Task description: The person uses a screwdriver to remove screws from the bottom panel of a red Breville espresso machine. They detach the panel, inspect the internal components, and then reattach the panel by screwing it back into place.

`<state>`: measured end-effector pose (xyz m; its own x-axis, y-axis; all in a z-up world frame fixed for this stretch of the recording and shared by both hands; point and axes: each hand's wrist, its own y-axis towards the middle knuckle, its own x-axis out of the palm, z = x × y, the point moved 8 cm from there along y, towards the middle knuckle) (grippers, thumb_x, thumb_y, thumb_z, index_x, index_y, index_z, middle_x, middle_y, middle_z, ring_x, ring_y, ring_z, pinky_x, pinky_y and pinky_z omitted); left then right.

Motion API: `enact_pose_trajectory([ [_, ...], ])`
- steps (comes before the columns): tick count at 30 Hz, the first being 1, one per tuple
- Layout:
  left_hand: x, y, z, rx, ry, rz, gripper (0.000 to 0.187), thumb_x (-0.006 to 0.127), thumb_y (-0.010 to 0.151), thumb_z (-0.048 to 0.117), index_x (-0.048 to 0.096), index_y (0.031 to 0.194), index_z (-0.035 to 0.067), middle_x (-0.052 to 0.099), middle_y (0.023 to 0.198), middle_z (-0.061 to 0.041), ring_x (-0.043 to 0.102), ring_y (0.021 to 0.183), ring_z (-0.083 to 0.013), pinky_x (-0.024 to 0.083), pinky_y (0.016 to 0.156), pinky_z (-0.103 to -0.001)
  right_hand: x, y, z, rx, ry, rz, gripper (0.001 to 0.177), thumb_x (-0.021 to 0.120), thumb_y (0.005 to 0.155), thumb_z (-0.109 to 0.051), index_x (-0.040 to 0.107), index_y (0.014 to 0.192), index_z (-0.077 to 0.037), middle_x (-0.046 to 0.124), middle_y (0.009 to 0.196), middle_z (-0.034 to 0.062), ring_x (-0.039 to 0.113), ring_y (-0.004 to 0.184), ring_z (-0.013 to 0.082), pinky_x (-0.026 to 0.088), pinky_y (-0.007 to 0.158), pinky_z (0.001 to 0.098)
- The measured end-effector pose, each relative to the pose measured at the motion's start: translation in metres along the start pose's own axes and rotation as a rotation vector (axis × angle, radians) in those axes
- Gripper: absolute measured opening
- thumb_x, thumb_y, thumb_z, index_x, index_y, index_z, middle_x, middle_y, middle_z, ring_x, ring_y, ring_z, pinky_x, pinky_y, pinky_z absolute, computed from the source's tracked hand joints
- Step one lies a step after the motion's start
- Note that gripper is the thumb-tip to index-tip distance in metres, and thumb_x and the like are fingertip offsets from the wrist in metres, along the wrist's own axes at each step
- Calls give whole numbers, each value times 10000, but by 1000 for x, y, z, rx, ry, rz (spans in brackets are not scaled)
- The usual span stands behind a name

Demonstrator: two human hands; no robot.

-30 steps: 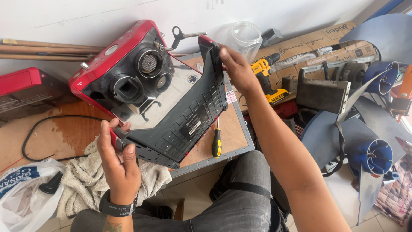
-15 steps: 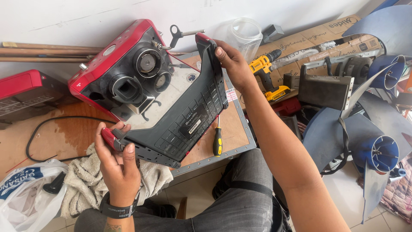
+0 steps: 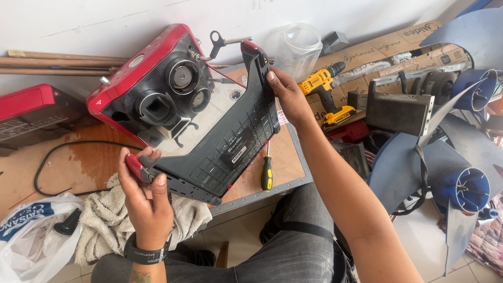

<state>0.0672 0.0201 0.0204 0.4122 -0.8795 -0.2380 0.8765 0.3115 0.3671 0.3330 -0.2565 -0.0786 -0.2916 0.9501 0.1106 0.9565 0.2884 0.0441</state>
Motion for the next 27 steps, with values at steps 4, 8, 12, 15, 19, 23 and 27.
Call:
enact_pose_trajectory([
  [4, 0, 0, 0, 4, 33, -3, 698, 529, 1117, 227, 138, 1654, 10, 488, 1562, -233, 528, 1459, -309, 452, 1193, -397, -6, -1, 8, 36, -32, 42, 658, 556, 1004, -502, 529, 1487, -56, 683, 1294, 95, 599, 1188, 183, 461, 1028, 356],
  [8, 0, -1, 0, -3, 32, -2, 701, 530, 1119, 234, 136, 1655, 12, 487, 1563, -232, 528, 1461, -307, 452, 1194, -395, -5, -3, 7, 36, -42, 33, 645, 556, 1008, -486, 536, 1493, -61, 695, 1258, 104, 612, 1148, 188, 468, 1013, 345],
  [12, 0, 0, 0, -12, 19, 5, 710, 531, 1113, 246, 132, 1652, 11, 477, 1563, -231, 532, 1453, -303, 459, 1176, -390, 0, -4, 3, 3, -10, 5, 630, 572, 1022, -459, 536, 1488, -36, 690, 1282, 113, 619, 1185, 203, 464, 1067, 341],
  [15, 0, 0, 1, -8, 39, 2, 714, 530, 1119, 259, 128, 1655, 10, 481, 1566, -228, 525, 1461, -309, 445, 1194, -396, -4, -5, 5, 0, -15, 28, 627, 591, 1020, -434, 526, 1483, -16, 680, 1316, 122, 604, 1247, 207, 441, 1104, 342],
  [19, 2, -2, -1, 1, 41, 8, 726, 521, 1128, 300, 123, 1662, 10, 469, 1574, -234, 527, 1463, -317, 426, 1226, -406, -4, -8, 6, -36, -12, 30, 637, 616, 1013, -412, 512, 1478, 12, 664, 1362, 127, 585, 1307, 209, 416, 1132, 337],
  [23, 5, -3, -1, 22, 66, 23, 751, 499, 1134, 364, 109, 1671, 11, 452, 1580, -245, 543, 1438, -329, 426, 1226, -419, -4, -17, -5, -54, -107, 92, 555, 653, 1003, -350, 569, 1434, -10, 714, 1280, 125, 652, 1207, 198, 494, 1047, 317],
  [27, 8, -6, -4, 25, 128, 54, 781, 459, 1139, 462, 99, 1679, 27, 468, 1558, -233, 591, 1360, -339, 461, 1182, -436, -4, -38, -51, -313, -334, 305, 330, 731, 983, -178, 696, 1283, -46, 752, 1168, 95, 724, 1079, 184, 562, 928, 304],
])
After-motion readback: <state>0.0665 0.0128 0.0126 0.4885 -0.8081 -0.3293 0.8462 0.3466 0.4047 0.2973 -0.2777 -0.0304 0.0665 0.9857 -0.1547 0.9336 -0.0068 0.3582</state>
